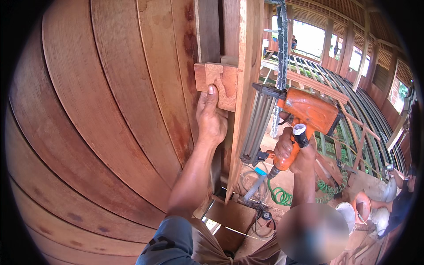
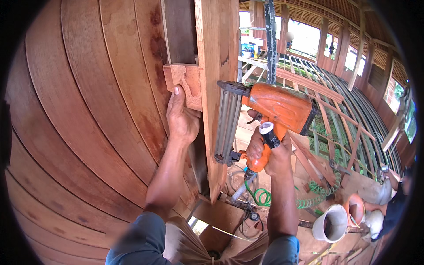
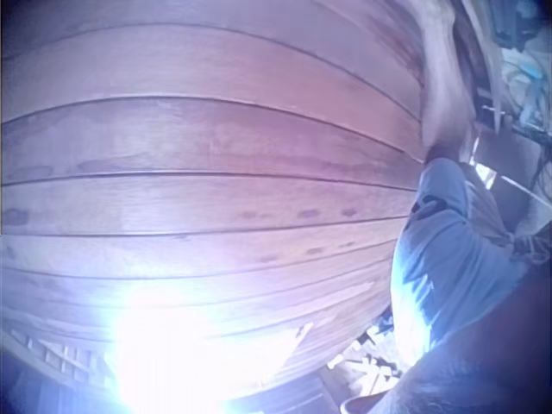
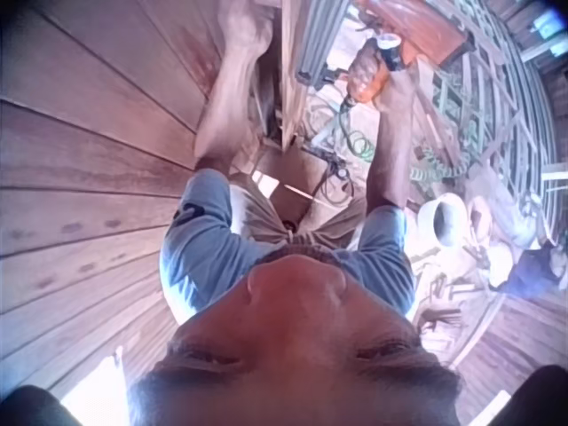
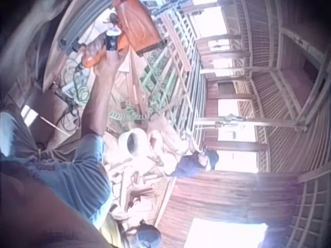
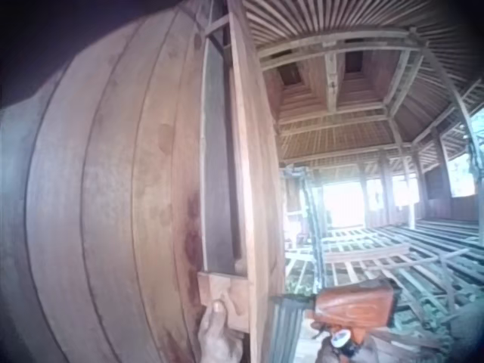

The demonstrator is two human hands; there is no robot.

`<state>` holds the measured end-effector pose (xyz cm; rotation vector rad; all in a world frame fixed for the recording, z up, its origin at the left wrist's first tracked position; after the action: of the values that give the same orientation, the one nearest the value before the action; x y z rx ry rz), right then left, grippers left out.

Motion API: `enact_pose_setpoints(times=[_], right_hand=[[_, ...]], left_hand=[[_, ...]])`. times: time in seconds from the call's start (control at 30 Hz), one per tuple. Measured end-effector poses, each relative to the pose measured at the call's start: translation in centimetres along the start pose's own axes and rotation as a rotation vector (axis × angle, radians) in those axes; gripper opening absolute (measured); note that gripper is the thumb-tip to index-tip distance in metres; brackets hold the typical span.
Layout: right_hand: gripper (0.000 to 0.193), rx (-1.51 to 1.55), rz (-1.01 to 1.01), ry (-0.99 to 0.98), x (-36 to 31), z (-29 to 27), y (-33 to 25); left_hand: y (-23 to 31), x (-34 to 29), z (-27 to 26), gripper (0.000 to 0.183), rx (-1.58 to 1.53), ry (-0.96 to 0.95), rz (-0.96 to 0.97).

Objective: The person installs wooden planks onto a curved wall structure using a pneumatic nail gun. They position each plank, align it with the existing framework, and secure it with nails. The process is repeated for multiple planks along the curved surface.

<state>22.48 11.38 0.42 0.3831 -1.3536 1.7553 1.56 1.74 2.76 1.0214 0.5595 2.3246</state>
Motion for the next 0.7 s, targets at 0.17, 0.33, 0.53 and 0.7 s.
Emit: enact_pose_setpoints(times=[0.17, 0.33, 0.53, 0.7], right_hand=[[0.055, 0.07, 0.012, -0.059, 0.6, 0.4, -0.3], [0.051, 0.128, 0.034, -0.012, 1.2, 1.0, -0.9], [0.049, 0.143, 0.061, -0.062, 1.8, 0.9, -1.0], [0.05, 0.123, 0.047, -0.072, 1.9, 0.3, -0.9]], left_hand=[[-0.2, 0.0, 0.2, 0.069, 0.033, 0.033, 0.026], [-0.2, -0.2, 0.5, 0.057, -0.03, 0.043, 0.049], [-0.1, -0.2, 0.7, 0.058, 0.01, 0.025, 0.07], [-0.4, 0.0, 0.7, 0.06, 0.022, 0.062, 0.108]])
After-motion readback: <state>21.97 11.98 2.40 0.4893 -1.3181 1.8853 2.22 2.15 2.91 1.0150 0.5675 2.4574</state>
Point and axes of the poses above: each hand's wrist, its own x-axis towards the middle knuckle, its own z-axis out of the palm, y = z × x, the point moved 2 cm from there along x, towards the middle knuckle, and after that the axes turned 8 degrees about -z, right-handed, at the moved point
